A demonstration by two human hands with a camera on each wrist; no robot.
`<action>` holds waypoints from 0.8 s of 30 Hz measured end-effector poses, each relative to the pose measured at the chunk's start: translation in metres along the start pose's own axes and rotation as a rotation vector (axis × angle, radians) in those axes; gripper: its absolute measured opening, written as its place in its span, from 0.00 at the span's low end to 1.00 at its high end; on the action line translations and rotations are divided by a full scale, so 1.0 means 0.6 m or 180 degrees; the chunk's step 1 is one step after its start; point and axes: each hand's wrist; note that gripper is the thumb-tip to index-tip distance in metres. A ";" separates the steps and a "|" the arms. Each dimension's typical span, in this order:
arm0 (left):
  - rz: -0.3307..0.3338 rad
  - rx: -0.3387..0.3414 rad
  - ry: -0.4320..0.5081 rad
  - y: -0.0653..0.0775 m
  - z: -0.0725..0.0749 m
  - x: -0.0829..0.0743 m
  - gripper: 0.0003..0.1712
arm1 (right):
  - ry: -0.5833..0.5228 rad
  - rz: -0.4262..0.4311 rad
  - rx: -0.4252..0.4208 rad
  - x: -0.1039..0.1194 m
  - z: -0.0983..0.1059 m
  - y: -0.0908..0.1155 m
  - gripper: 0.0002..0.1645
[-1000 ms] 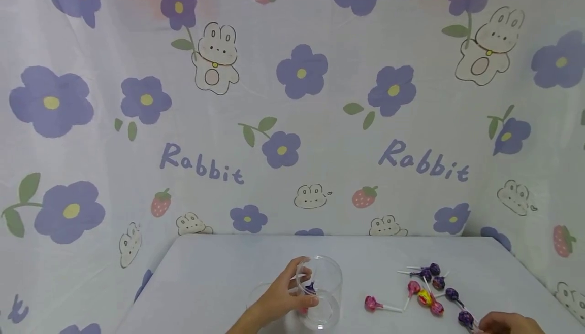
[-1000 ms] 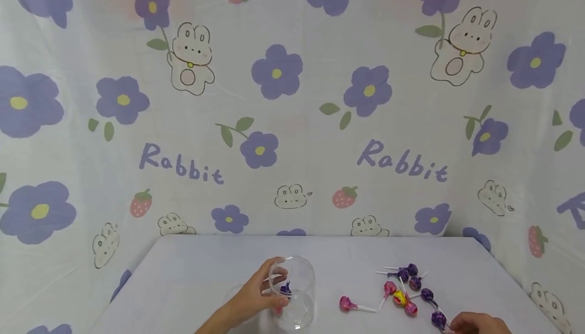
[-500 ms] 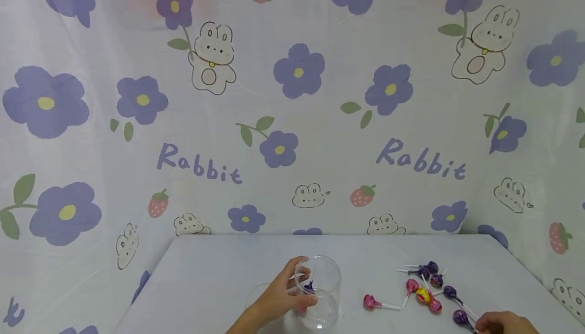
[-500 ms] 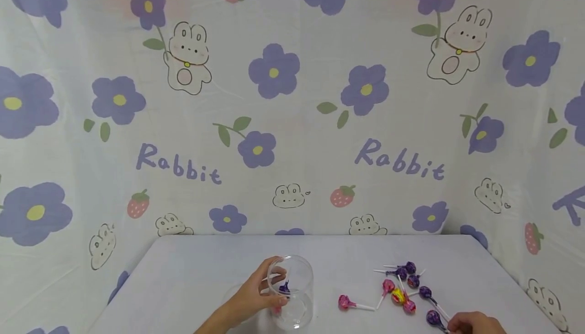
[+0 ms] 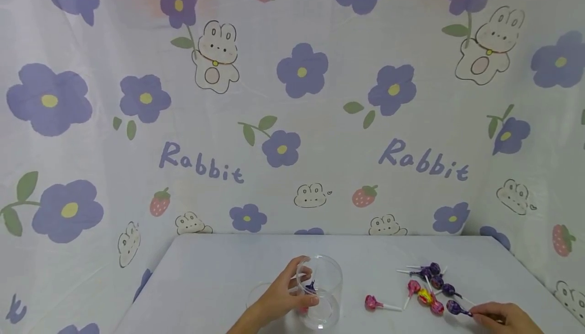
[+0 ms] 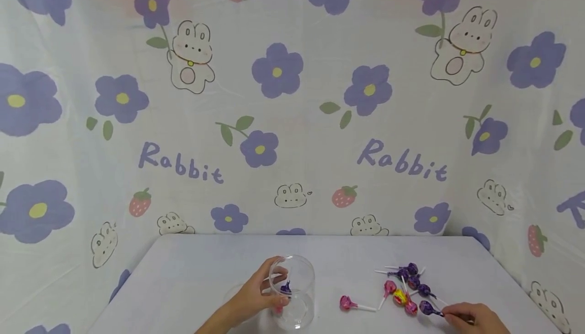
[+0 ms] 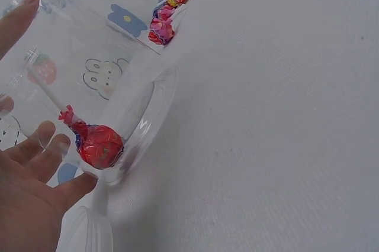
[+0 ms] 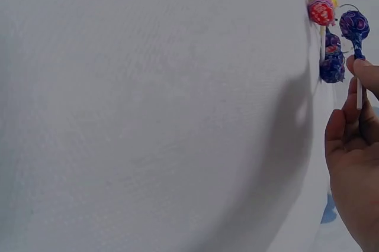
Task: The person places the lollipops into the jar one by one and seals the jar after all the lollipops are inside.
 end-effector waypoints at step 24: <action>0.0041 -0.0004 -0.0050 0.000 0.002 0.000 0.51 | -0.0063 0.0511 -0.0210 0.098 0.055 -0.019 0.14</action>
Point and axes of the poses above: each hand's wrist, its own y-axis away from the middle knuckle, its own z-axis out of the back of the hand, x = y × z, and after that the axes turned 9 degrees about y, right-handed
